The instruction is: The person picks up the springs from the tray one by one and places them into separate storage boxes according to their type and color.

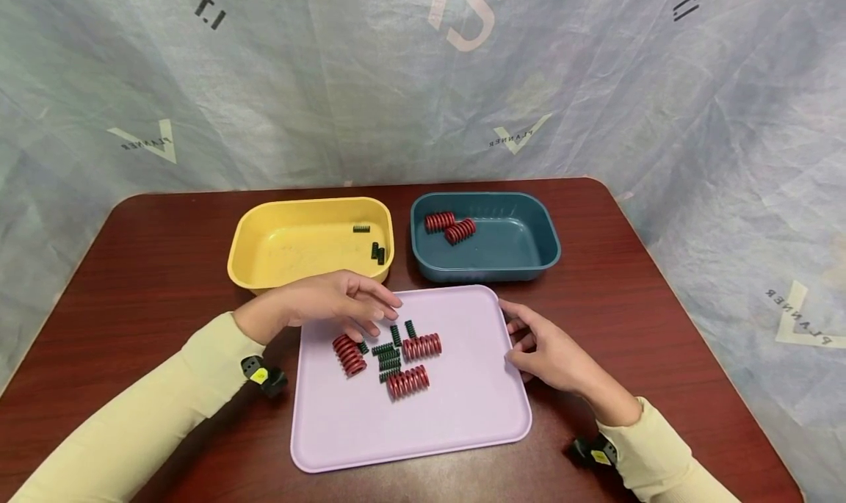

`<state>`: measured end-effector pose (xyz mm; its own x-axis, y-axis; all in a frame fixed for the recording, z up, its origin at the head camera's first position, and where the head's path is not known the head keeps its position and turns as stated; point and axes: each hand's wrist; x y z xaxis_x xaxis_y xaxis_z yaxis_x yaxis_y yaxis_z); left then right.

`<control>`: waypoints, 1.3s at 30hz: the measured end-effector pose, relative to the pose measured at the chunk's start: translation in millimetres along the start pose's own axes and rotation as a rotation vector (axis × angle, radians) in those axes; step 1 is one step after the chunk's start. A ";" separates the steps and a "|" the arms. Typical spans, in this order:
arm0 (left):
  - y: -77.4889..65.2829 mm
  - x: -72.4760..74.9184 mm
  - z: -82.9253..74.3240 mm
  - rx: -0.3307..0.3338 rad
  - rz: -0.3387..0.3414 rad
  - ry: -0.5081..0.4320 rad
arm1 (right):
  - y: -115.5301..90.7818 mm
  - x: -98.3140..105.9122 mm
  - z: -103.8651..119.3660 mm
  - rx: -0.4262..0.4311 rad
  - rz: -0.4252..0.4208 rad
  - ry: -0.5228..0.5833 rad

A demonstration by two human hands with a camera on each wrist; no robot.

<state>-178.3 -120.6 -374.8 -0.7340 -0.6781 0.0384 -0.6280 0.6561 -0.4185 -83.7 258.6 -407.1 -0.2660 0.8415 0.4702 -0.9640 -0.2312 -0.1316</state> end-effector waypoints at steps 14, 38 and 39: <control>23.0 -16.9 6.0 0.042 0.018 0.095 | -0.1 0.0 0.1 0.004 0.003 0.006; 16.4 -24.5 -0.4 0.033 -0.037 0.100 | 0.0 -0.7 0.1 -0.004 -0.001 0.010; 15.7 -25.3 -1.2 0.029 -0.042 0.104 | 0.0 -0.8 0.0 -0.003 -0.001 0.010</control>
<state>-169.9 -92.7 -381.2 -0.7313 -0.6655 0.1497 -0.6519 0.6172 -0.4405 -83.5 257.9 -407.5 -0.2649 0.8465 0.4618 -0.9643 -0.2287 -0.1338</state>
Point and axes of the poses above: each hand's wrist, its own y-axis towards the middle knuckle, its own x-axis out of the back of the hand, z = x × y, and after that the axes turned 9 degrees about -z, right-handed
